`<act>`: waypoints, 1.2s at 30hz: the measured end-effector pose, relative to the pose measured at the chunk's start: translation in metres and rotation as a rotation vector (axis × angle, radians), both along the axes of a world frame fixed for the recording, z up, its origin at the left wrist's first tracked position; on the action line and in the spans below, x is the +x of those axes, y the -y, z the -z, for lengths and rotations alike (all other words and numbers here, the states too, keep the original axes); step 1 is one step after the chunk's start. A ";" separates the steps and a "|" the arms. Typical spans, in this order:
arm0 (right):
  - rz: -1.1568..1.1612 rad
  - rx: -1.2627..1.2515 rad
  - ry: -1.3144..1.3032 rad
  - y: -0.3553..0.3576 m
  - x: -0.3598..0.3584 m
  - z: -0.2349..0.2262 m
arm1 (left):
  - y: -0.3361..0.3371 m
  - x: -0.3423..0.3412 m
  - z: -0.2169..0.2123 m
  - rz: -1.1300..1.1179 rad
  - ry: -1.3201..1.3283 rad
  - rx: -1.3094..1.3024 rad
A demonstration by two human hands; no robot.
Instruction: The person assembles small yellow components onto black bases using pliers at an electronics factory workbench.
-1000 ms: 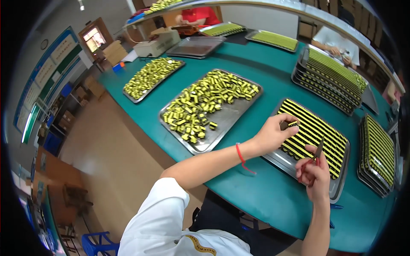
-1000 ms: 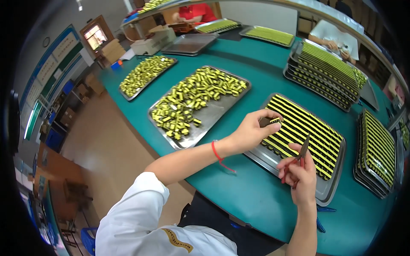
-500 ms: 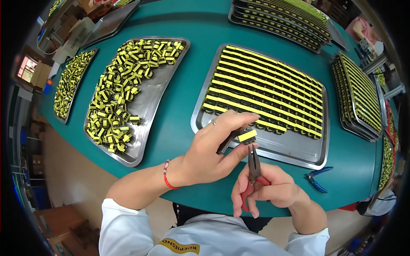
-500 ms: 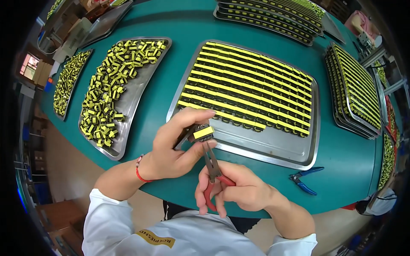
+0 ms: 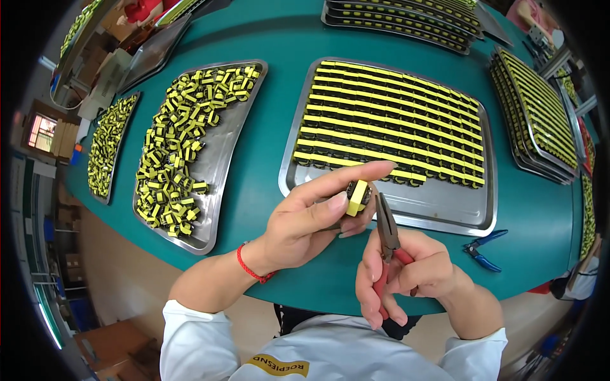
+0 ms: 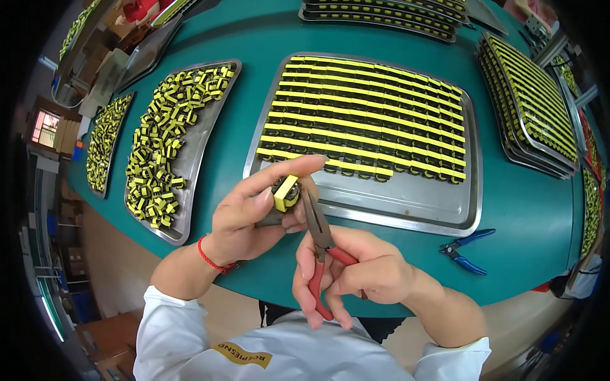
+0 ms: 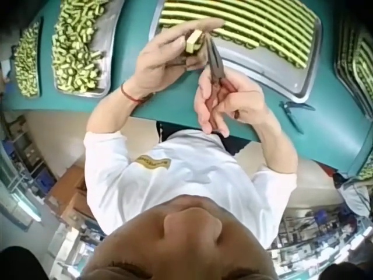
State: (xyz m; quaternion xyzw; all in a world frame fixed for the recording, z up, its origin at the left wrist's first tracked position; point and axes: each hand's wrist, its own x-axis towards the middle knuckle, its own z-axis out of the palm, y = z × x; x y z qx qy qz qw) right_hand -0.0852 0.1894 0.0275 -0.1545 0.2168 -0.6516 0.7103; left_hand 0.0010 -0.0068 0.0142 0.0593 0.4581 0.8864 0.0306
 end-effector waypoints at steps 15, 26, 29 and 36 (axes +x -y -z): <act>-0.078 0.021 -0.068 0.000 0.003 0.003 | 0.001 -0.002 -0.001 0.073 0.049 0.018; 0.176 0.200 -0.396 0.004 0.018 0.005 | 0.007 -0.006 0.008 -0.617 -0.644 -1.158; 0.177 0.183 -0.404 0.004 0.018 0.008 | 0.003 -0.001 0.005 -0.621 -0.617 -1.148; 0.113 0.219 -0.441 0.008 0.018 0.005 | 0.001 -0.005 0.015 -0.735 -0.678 -1.229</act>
